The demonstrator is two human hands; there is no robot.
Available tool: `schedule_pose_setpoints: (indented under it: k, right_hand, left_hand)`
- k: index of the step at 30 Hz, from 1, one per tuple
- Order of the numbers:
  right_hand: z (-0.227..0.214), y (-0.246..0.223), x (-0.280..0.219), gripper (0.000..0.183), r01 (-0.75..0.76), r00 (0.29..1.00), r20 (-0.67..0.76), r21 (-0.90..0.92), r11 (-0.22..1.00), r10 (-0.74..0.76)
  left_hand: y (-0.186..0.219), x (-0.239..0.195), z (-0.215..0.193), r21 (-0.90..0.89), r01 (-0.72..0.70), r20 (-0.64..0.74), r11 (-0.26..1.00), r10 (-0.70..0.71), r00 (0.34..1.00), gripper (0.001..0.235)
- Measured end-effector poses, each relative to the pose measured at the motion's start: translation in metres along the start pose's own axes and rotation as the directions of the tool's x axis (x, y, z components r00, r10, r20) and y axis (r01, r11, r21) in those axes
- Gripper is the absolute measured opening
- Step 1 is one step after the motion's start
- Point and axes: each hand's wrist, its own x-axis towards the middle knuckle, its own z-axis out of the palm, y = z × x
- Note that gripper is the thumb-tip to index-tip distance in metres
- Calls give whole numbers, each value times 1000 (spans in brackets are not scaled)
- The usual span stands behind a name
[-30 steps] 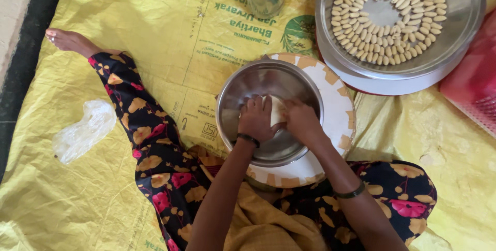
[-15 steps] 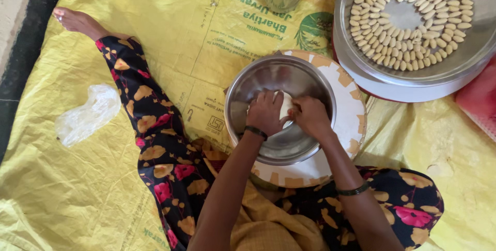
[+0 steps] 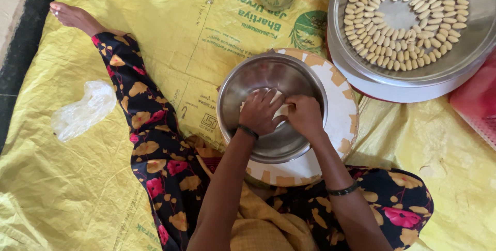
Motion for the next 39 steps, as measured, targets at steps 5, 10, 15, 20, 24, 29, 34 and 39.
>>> schedule_pose_setpoints:
  k: [5,10,15,20,24,29,34,39]
  right_hand:
    - [-5,-3,-5,34,109,992,74,-93,990,-102]
    - [0,-4,-6,27,41,997,71,-191,981,-27]
    - [2,-7,-7,20,37,999,7,-186,982,-36]
    - [-1,-8,-7,13,48,999,23,-153,987,-45]
    - [2,-7,-4,13,-136,984,84,-203,970,156]
    - [1,3,-8,17,21,1000,18,-137,990,-19]
    - [3,9,-9,27,108,994,49,-210,972,-99]
    - [6,4,-9,14,54,999,22,-331,942,-50]
  left_hand:
    - [-4,0,2,-86,42,34,995,-39,999,68]
    - [-5,1,3,-64,48,63,997,-44,997,65]
    - [-6,0,6,-28,22,21,999,-21,1000,65]
    - [-8,0,7,-89,32,-20,995,-34,999,61]
    - [-6,2,6,-47,13,-31,999,-14,999,57]
    - [-4,4,2,-65,31,-1,997,-31,1000,57]
    - [-3,5,0,-81,46,-31,996,-48,998,53]
    - [-3,7,-1,-65,35,-19,997,-36,999,51]
